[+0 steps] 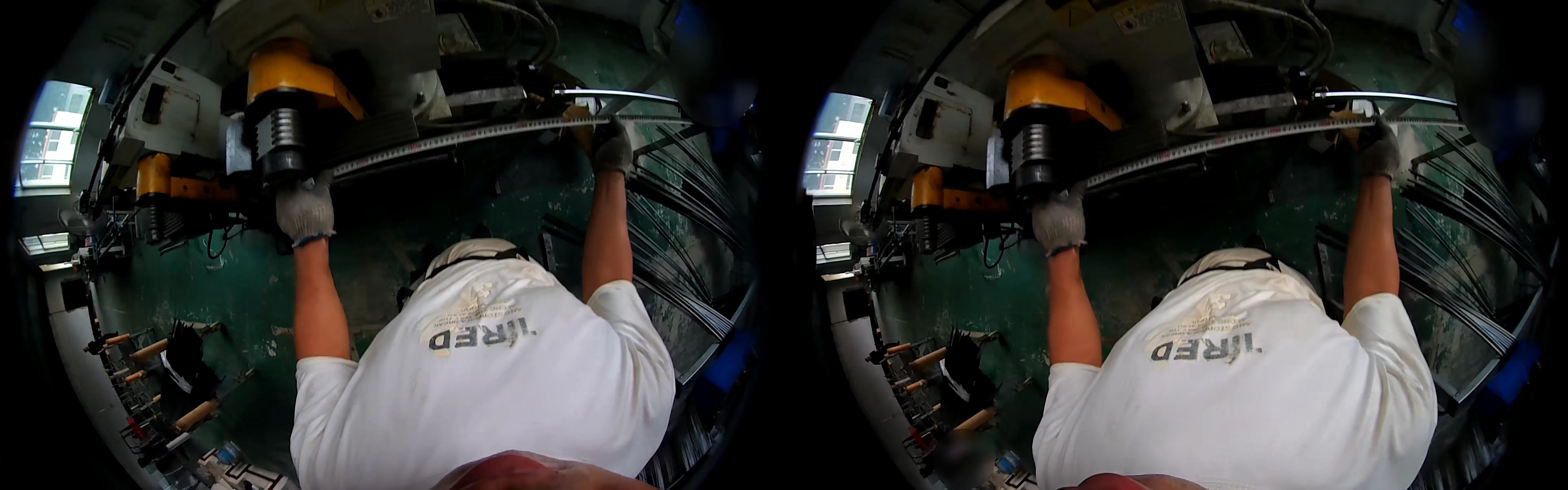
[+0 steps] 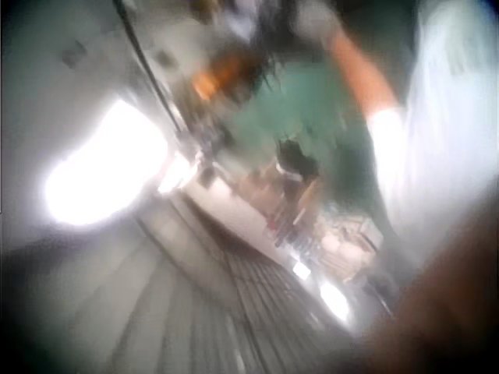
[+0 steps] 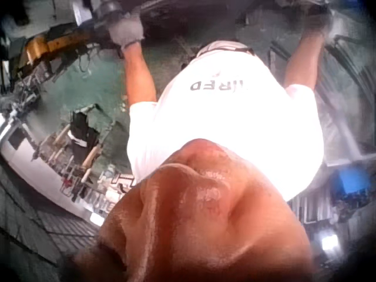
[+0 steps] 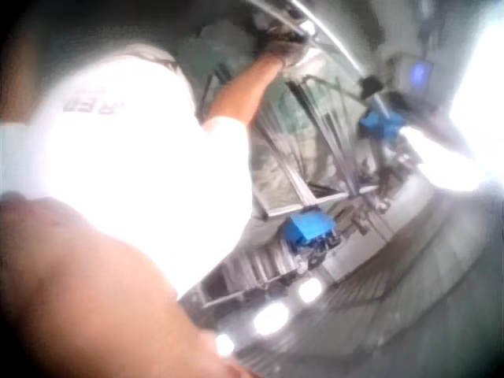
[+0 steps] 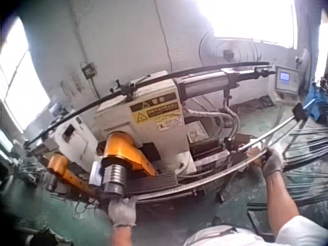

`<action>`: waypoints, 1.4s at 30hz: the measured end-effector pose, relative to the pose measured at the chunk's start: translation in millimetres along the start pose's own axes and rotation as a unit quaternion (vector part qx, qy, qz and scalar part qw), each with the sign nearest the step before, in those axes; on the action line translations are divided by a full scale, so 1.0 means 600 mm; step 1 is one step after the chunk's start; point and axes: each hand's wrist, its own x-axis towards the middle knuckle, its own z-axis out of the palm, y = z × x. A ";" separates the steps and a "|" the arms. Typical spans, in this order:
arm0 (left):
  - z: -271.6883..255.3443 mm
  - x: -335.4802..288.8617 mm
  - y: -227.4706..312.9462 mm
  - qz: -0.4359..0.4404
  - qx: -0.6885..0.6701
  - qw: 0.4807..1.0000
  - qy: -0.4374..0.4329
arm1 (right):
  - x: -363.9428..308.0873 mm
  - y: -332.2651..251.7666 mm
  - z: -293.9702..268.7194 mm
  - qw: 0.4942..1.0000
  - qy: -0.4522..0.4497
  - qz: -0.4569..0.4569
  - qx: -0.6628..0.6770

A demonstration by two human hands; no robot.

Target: The person operates a pipe bending machine in a workshop, feeding several long metal pipes into the mechanism, operating the control panel, and measuring the resulting bend with a tape measure.

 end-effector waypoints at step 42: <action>-0.210 0.556 0.569 0.210 -0.058 0.976 0.004 | -0.072 -0.221 0.716 0.707 -0.360 -0.493 -0.358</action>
